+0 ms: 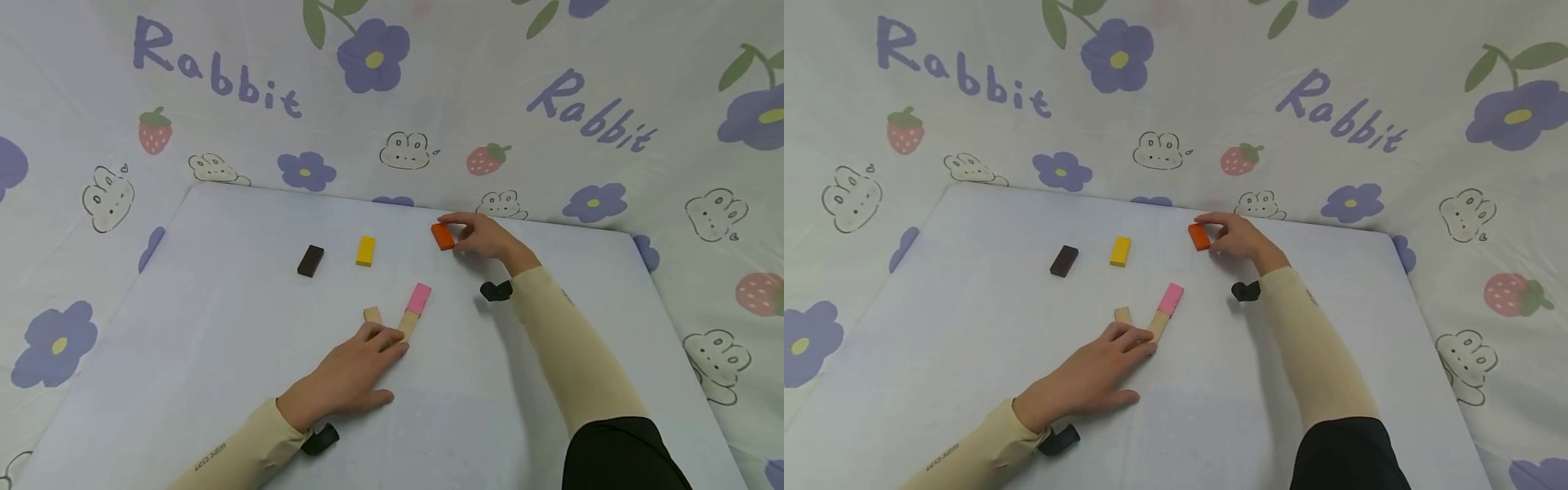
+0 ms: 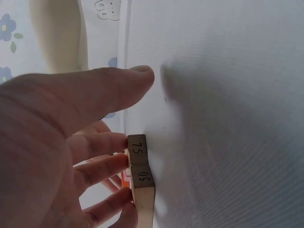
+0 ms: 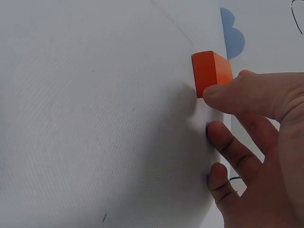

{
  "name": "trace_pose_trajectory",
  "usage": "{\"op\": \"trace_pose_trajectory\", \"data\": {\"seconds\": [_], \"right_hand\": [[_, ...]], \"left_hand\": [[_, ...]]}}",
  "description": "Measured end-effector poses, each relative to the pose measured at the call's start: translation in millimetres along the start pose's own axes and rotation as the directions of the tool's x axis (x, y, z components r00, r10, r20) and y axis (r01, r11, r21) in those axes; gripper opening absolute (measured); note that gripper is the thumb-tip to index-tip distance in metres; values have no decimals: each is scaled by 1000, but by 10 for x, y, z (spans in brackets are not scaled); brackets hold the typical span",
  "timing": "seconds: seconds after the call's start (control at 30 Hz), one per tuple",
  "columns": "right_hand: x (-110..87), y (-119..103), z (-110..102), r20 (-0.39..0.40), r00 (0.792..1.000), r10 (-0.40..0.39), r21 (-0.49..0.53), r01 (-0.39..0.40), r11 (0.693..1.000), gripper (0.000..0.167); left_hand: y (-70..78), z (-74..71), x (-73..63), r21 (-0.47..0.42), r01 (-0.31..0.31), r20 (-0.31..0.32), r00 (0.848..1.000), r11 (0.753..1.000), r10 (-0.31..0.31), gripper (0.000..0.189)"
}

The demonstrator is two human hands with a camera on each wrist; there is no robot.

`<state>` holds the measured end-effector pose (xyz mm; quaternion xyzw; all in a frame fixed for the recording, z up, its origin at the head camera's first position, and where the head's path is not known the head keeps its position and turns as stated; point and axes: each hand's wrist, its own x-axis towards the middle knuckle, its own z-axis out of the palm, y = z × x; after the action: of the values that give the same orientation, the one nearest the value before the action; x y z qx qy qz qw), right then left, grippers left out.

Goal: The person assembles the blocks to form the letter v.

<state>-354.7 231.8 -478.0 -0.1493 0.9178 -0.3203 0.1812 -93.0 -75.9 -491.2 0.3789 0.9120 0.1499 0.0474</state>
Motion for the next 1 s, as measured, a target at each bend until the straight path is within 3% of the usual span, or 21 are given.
{"op": "trace_pose_trajectory", "data": {"seconds": [1.0], "right_hand": [[2,-11,60,-20,998,57,85,-55,995,67]], "left_hand": [[-3,19,-8,-2,2,-11,1000,1000,-2,69]]}}
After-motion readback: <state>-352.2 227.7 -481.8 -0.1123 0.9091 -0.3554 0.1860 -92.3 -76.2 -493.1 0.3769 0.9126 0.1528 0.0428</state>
